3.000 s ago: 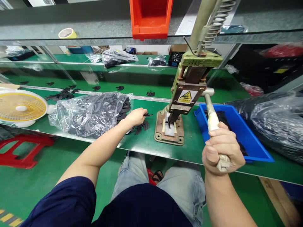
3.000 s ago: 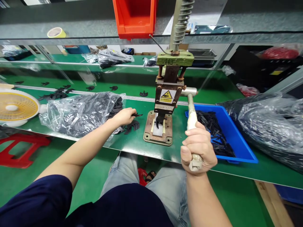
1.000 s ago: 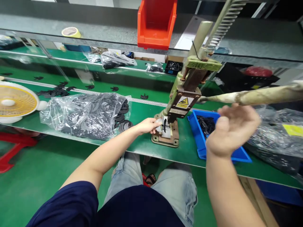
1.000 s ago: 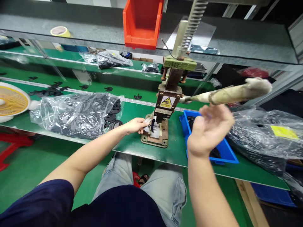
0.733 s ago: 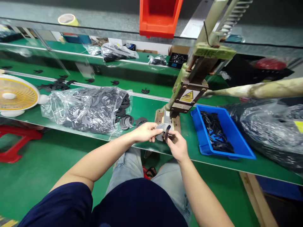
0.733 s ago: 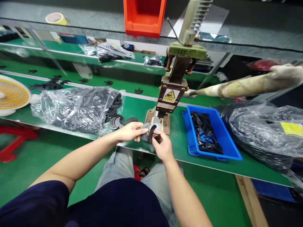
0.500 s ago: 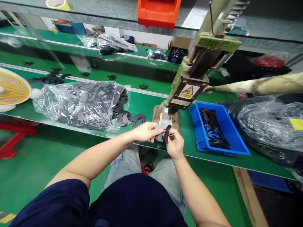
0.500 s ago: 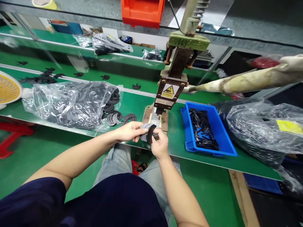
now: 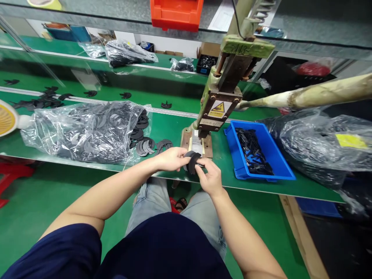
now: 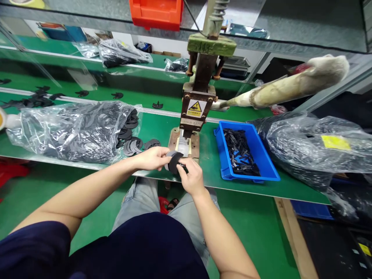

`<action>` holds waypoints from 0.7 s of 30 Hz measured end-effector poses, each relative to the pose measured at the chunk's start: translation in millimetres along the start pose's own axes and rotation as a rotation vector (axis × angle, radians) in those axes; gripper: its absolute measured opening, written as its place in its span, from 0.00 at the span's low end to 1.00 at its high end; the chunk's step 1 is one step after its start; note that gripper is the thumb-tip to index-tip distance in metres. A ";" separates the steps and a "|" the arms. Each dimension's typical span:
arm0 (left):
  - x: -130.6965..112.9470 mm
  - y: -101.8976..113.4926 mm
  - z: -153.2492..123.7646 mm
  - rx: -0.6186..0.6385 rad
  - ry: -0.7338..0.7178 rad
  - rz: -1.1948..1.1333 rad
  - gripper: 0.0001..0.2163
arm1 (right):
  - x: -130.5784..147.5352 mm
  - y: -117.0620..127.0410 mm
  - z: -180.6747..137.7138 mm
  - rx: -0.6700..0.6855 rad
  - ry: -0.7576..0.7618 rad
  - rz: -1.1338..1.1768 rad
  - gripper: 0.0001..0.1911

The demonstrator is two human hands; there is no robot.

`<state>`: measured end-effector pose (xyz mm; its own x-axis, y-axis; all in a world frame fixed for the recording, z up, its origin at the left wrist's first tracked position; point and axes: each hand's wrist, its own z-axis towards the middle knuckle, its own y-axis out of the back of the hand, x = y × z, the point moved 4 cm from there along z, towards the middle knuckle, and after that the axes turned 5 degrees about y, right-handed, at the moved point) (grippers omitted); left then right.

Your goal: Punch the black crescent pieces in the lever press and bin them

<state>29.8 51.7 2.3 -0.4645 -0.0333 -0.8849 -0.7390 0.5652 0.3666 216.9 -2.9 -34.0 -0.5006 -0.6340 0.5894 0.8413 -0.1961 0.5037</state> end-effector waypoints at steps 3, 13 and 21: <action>-0.2 6.9 -10.7 -0.300 -0.177 0.014 0.12 | 4.1 3.8 0.8 0.011 0.045 -0.010 0.08; 1.7 -13.8 -13.6 -0.267 -0.341 -0.033 0.15 | 17.1 12.6 -2.3 -0.003 0.150 -0.019 0.12; 20.4 -25.8 -4.0 0.134 -0.072 -0.491 0.27 | 8.6 14.4 -6.9 -0.015 0.116 0.003 0.14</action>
<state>37.5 33.2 -24.1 -0.0404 -0.2672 -0.9628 -0.7902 0.5983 -0.1329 226.1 -16.4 -26.0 -0.4715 -0.7171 0.5133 0.8464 -0.2045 0.4918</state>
